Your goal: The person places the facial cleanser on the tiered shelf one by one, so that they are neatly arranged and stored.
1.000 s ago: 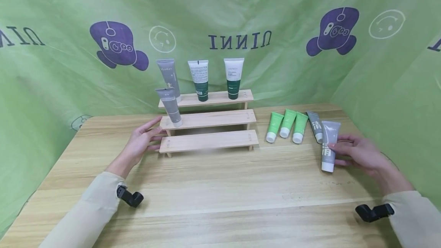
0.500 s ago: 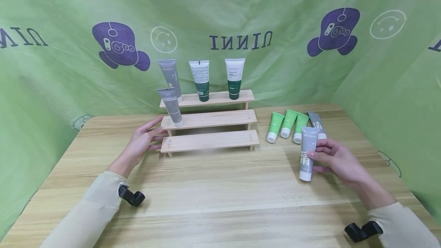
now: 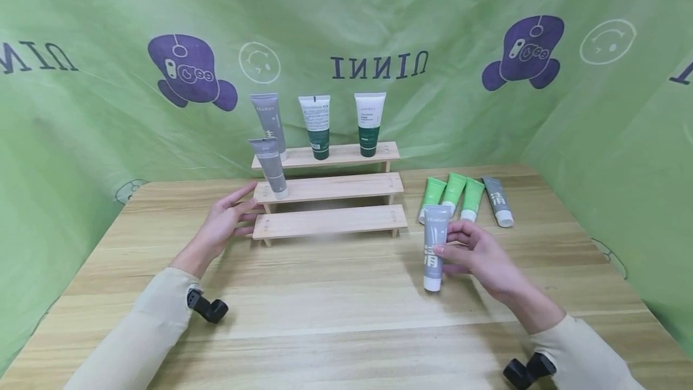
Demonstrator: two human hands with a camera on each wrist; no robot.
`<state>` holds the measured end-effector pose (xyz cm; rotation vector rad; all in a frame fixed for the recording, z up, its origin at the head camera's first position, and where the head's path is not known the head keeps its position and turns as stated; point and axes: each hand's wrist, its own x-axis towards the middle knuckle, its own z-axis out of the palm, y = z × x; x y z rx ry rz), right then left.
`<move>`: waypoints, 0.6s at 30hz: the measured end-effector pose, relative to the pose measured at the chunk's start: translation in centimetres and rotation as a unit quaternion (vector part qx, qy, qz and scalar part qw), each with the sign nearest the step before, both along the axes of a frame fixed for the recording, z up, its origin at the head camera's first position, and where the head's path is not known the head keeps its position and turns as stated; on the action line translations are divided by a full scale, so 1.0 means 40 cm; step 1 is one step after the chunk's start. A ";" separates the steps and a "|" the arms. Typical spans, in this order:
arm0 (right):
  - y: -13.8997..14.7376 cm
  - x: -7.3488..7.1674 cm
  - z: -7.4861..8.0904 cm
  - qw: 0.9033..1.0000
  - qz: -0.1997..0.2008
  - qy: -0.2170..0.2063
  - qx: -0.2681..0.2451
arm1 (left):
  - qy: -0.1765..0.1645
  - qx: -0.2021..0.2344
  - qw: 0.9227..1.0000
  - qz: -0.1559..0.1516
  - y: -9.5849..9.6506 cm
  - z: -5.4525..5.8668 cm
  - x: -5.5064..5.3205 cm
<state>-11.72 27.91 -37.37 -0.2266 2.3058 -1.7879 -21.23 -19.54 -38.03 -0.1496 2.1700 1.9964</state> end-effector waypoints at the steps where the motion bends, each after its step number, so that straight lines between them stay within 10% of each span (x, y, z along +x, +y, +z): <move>1: -0.012 -0.001 0.001 1.000 0.003 0.001 -0.005 | 0.001 0.000 1.000 -0.001 0.001 0.000 0.000; 18: -0.184 -0.062 0.039 0.999 0.011 0.014 -0.039 | 0.005 -0.013 1.000 0.003 0.002 0.001 0.000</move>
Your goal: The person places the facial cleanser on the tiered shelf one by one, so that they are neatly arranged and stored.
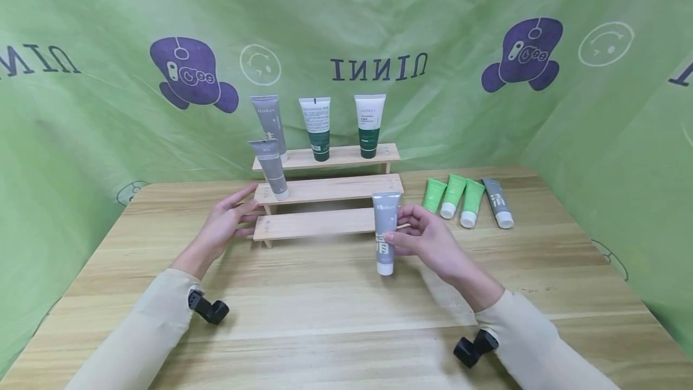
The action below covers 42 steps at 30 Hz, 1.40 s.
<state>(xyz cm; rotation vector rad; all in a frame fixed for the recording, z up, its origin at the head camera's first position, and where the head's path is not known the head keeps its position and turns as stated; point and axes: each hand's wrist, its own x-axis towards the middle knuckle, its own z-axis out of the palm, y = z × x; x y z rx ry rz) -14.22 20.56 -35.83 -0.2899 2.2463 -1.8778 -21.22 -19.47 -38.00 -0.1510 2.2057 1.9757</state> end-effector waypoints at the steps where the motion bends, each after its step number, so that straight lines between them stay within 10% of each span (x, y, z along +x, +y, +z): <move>1: -0.008 -0.006 0.002 1.000 -0.004 0.000 -0.002 | 0.000 0.000 1.000 0.000 0.000 0.001 0.000; 42: -0.270 -0.205 0.090 0.992 -0.045 0.105 -0.061 | -0.003 0.011 1.000 0.000 -0.001 -0.001 0.000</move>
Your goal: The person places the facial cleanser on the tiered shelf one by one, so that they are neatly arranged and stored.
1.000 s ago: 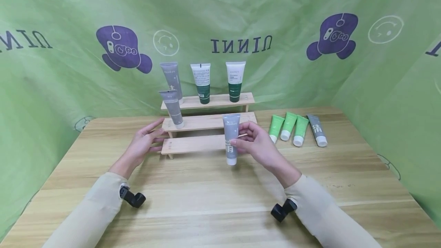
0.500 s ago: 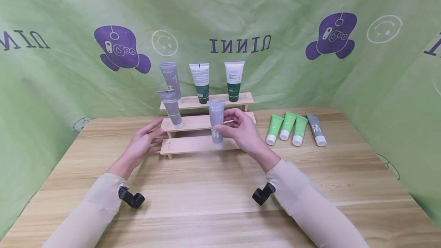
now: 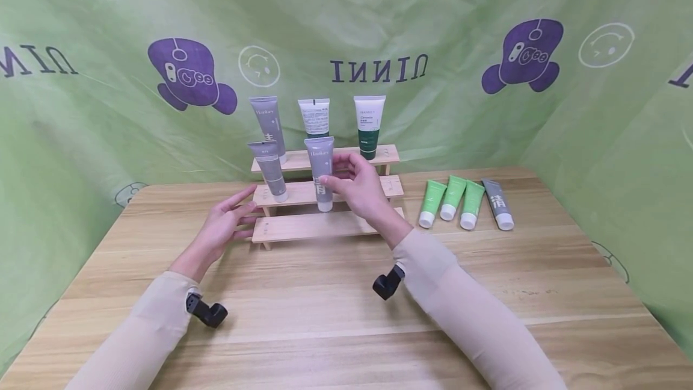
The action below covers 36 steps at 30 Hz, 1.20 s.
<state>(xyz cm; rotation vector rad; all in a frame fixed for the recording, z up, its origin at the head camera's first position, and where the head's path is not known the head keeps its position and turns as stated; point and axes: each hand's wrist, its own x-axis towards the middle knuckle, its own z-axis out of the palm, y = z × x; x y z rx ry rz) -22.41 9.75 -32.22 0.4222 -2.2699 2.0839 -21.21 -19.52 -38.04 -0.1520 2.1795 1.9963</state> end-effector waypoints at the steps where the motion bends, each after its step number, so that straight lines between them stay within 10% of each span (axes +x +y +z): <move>1: -0.005 -0.004 0.003 1.000 -0.006 0.000 0.003 | 0.000 0.002 1.000 -0.001 0.000 0.000 0.000; 36: -0.039 -0.055 -0.019 0.999 -0.036 0.029 -0.002 | -0.004 0.005 1.000 0.002 0.001 0.003 0.000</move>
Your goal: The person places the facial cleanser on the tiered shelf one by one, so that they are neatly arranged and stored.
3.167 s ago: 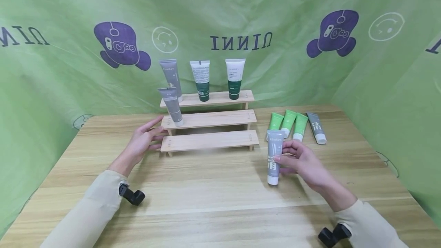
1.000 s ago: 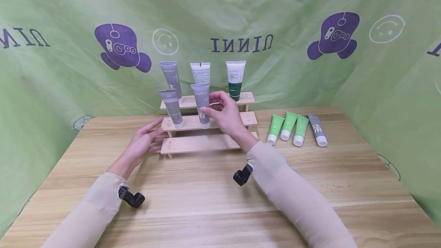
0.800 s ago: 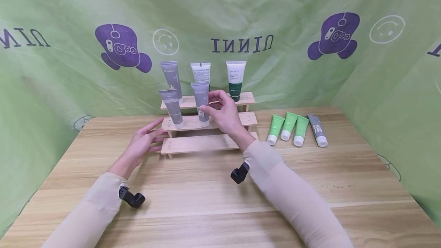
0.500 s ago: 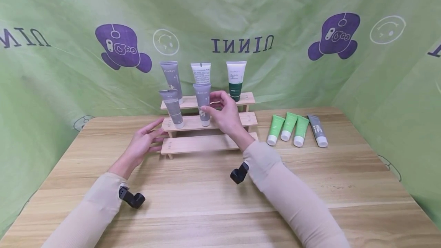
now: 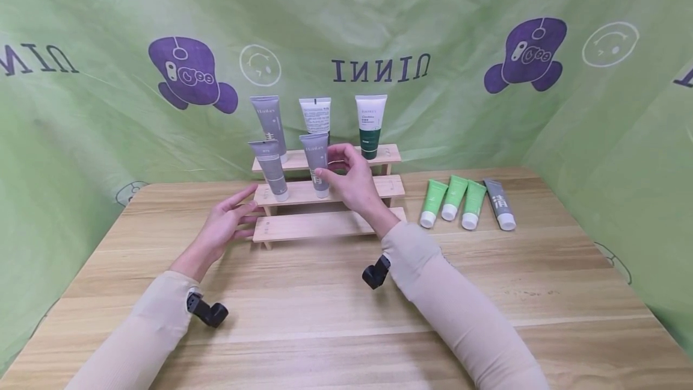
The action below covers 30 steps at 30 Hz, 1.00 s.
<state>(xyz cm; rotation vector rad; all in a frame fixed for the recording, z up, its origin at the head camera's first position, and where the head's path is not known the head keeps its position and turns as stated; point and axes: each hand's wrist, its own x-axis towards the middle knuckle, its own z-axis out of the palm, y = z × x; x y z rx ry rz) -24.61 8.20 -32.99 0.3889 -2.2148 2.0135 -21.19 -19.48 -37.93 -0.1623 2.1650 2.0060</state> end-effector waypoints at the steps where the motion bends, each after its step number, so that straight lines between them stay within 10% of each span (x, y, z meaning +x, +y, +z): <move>1: 0.000 0.000 0.000 1.000 0.001 0.001 0.003 | 0.000 -0.001 1.000 0.001 0.000 0.000 0.000; 30: 0.085 0.042 -0.013 1.000 0.018 0.004 0.009 | -0.008 -0.008 1.000 0.003 0.001 0.002 -0.001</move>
